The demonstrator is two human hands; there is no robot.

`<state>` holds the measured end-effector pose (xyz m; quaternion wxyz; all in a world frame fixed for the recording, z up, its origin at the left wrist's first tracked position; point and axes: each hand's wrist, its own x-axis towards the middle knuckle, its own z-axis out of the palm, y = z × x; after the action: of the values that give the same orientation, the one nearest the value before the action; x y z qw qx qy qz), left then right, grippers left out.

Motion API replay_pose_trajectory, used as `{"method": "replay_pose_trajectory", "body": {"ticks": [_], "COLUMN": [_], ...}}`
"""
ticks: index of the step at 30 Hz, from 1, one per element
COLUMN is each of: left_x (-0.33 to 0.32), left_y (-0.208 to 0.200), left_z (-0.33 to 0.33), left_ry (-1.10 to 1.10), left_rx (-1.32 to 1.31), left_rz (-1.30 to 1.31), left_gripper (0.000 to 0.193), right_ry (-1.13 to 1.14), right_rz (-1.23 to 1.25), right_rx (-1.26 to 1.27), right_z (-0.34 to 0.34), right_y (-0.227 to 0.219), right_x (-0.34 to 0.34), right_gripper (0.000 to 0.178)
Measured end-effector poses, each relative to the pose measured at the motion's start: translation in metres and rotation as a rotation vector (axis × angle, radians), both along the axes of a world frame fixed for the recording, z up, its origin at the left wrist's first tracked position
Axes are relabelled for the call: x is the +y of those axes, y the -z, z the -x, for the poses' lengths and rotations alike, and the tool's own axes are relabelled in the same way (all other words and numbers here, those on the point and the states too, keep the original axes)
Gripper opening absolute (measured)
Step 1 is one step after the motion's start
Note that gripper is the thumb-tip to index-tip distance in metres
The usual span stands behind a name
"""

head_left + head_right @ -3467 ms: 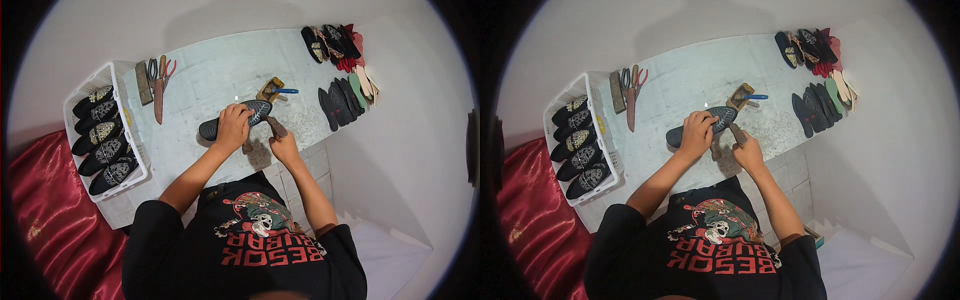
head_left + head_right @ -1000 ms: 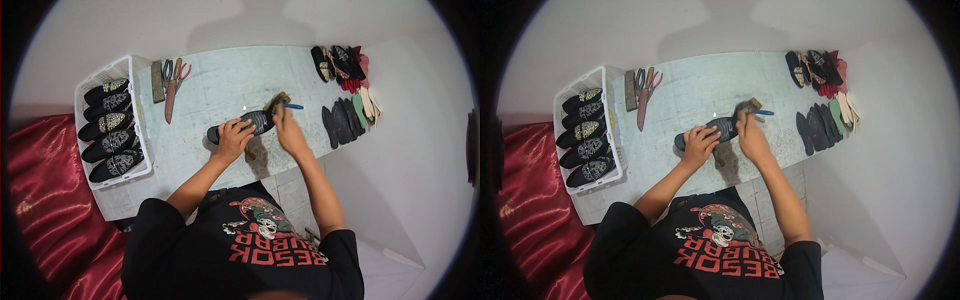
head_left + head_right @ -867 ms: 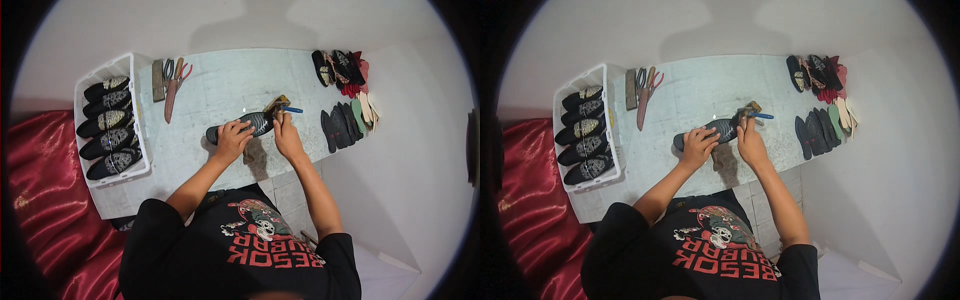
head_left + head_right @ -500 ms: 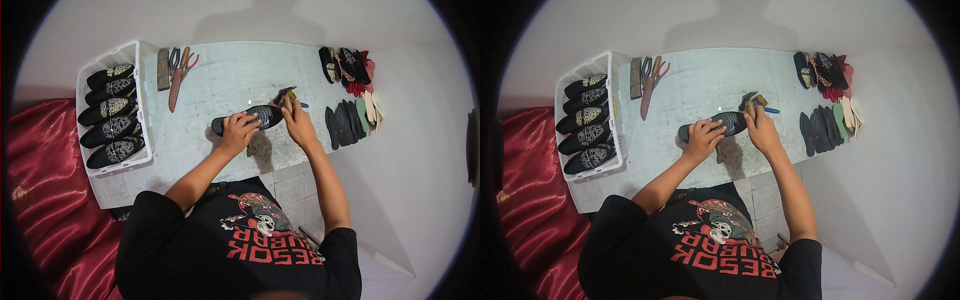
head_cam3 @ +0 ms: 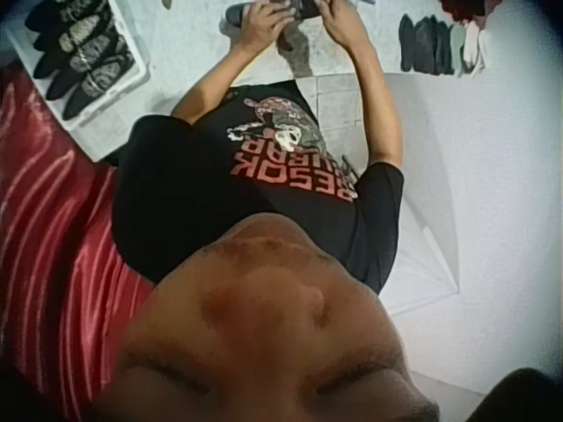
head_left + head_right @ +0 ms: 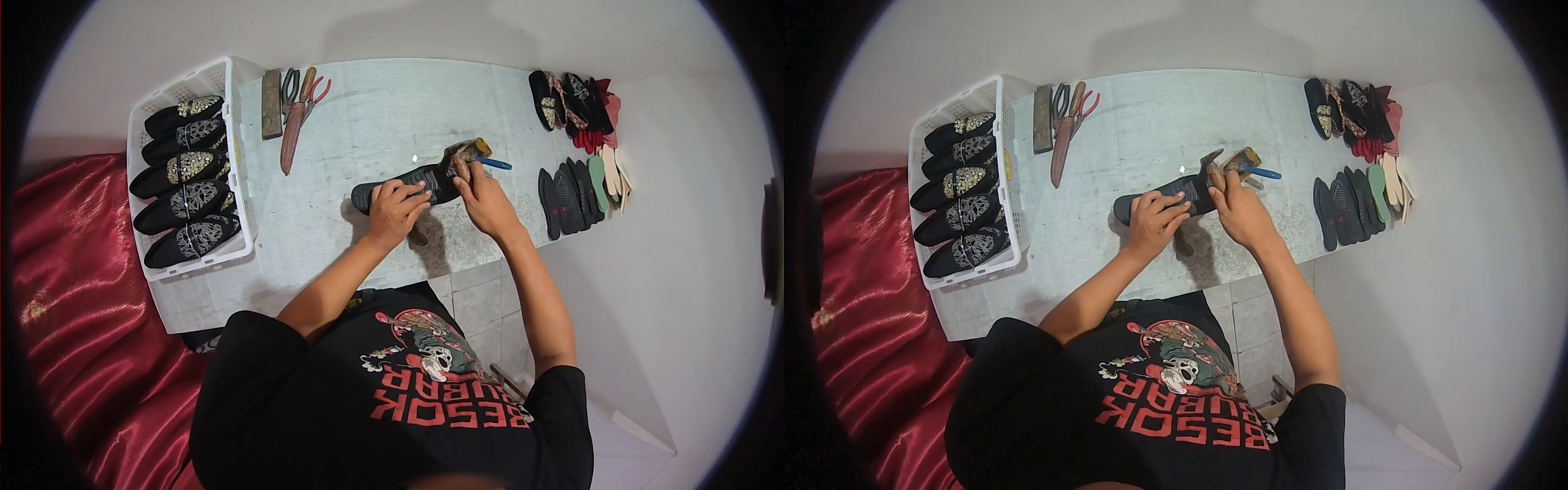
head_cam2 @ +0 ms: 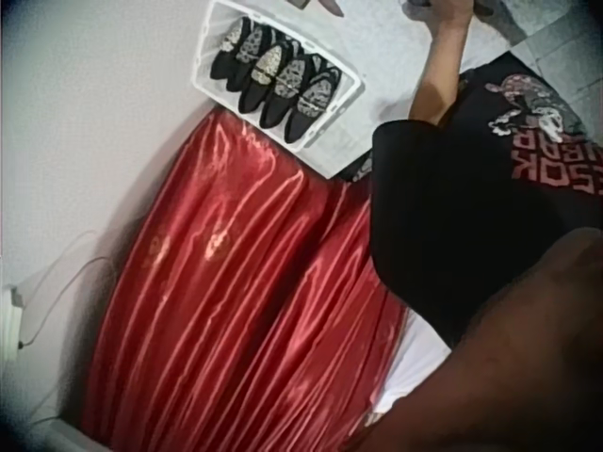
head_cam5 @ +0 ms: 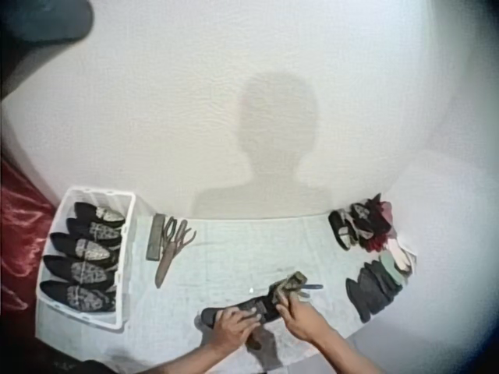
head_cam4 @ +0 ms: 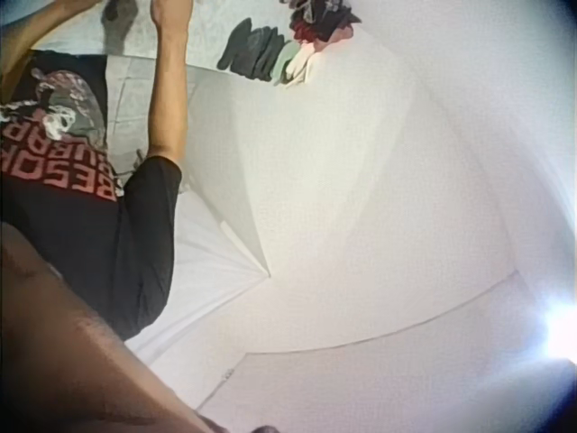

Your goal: Applying glue to the bottom of shoe soles using a brush.

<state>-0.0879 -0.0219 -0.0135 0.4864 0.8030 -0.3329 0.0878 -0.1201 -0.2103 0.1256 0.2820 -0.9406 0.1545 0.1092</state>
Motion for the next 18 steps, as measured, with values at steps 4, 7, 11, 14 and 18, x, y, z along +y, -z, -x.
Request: {"method": "replay_pose_trajectory", "body": {"ticks": [4,7,11,14,18], "left_x": [0.002,-0.001,-0.001,-0.001,0.004], "left_y": [-0.001,-0.002,0.004,0.004,0.004], "left_z": [0.002,0.000,0.002,0.002,0.003], "left_ry": [-0.014,0.003,-0.007,0.006,-0.010], "left_rx": [0.007,-0.011,-0.015,-0.001,-0.036], "left_rz": [0.002,0.015,0.010,0.012,-0.033], "left_gripper": [0.023,0.023,0.023,0.024,0.020], "right_ry": [0.018,0.010,0.024,0.012,0.005], "right_rz": [-0.054,-0.006,0.078,0.096,0.075], "right_rx": [-0.164,-0.198,-0.041,-0.022,-0.114], "right_z": [0.005,0.011,0.010,0.006,0.001], "right_y": [-0.007,0.011,0.020,0.015,0.001], "right_x": [0.015,0.019,0.020,0.020,0.033], "right_gripper": [0.030,0.030,0.031,0.031,0.029]}}
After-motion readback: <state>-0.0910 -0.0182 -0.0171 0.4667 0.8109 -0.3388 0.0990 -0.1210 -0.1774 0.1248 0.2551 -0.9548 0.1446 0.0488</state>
